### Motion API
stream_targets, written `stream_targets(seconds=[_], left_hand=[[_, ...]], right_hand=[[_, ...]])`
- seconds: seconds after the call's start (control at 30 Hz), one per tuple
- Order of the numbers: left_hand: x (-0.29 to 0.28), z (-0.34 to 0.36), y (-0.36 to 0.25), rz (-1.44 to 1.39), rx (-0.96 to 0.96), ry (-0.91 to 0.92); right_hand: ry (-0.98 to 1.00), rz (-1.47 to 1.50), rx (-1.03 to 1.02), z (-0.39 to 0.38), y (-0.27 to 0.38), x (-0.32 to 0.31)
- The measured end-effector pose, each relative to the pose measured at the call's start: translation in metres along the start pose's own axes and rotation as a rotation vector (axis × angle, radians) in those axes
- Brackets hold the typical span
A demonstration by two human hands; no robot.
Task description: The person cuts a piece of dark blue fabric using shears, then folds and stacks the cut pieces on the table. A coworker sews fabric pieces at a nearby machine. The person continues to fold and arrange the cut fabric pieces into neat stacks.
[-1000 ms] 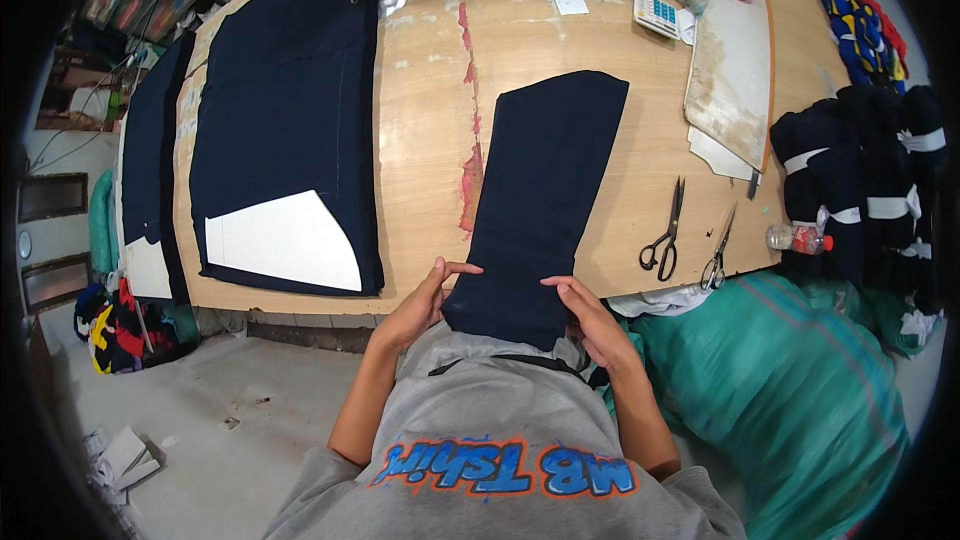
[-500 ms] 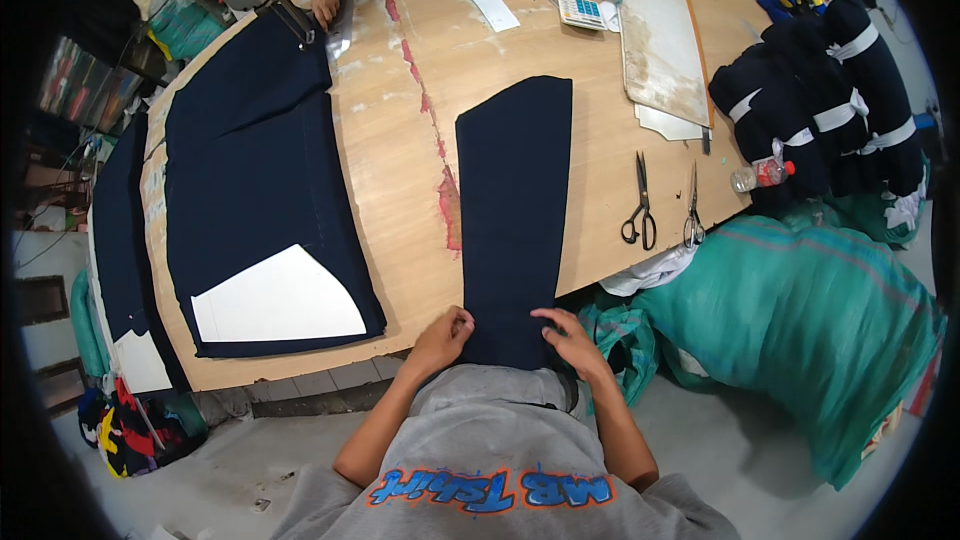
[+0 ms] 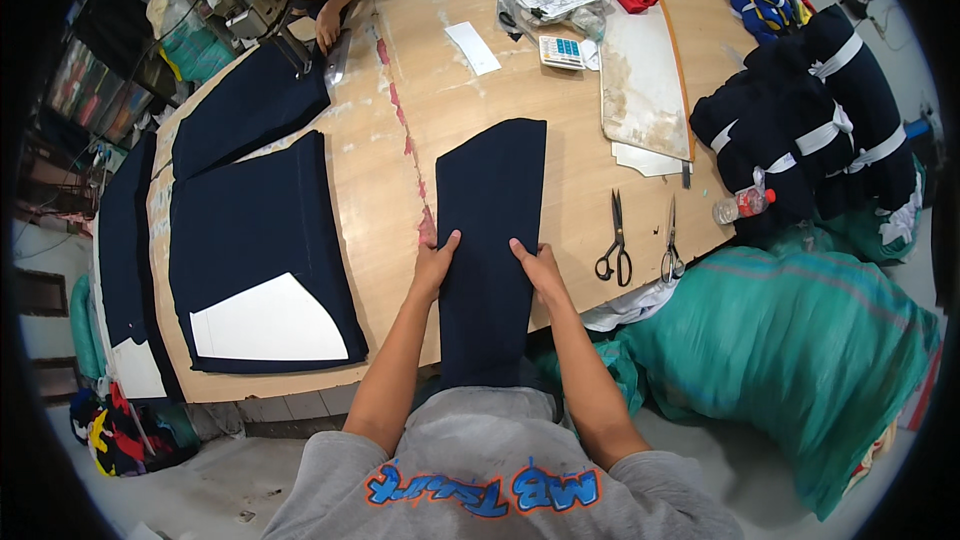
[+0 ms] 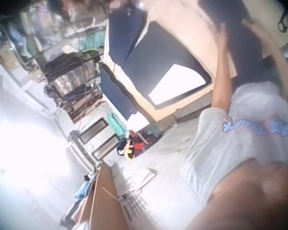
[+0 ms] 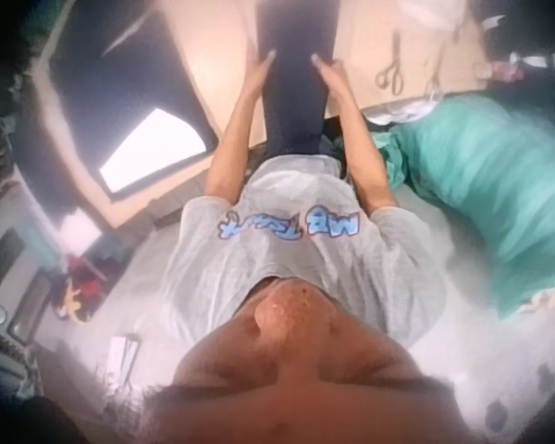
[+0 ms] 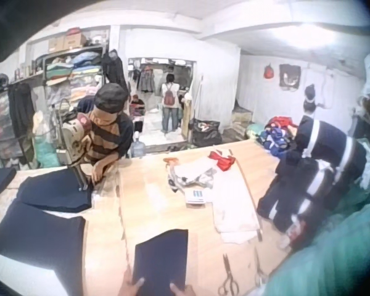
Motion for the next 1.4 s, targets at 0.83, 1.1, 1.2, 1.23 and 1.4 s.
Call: stream_targets(seconds=[0.83,1.1,1.2,1.23,1.4], left_hand=[[0.121,0.01,-0.362,0.04,0.23,0.212],[0.16,0.012,-0.346,-0.028,0.355,0.237],[0.124,0.023,-0.248,-0.108,0.306,0.15],[0.111,0.023,-0.207,-0.081,0.251,0.114],[0.04,-0.01,-0.035,0.132,-0.083,0.078]], right_hand=[[0.115,0.182,-0.726,-0.093,0.341,-0.164],[-0.101,0.245,-0.879,-0.079,0.315,-0.185],[-0.091,0.293,-0.776,-0.071,0.24,-0.142],[-0.111,0.237,-0.745,-0.058,0.201,-0.127],[0.026,0.18,-0.4,-0.024,0.015,-0.057]])
Point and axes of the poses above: each hand's wrist, its own z-axis towards the middle knuckle, its own x-axis out of the palm, y = z × x, the point moved 8 cm from there along z, towards the middle knuckle, and after that the axes turned 12 degrees about -z, right-handed, at the moved point
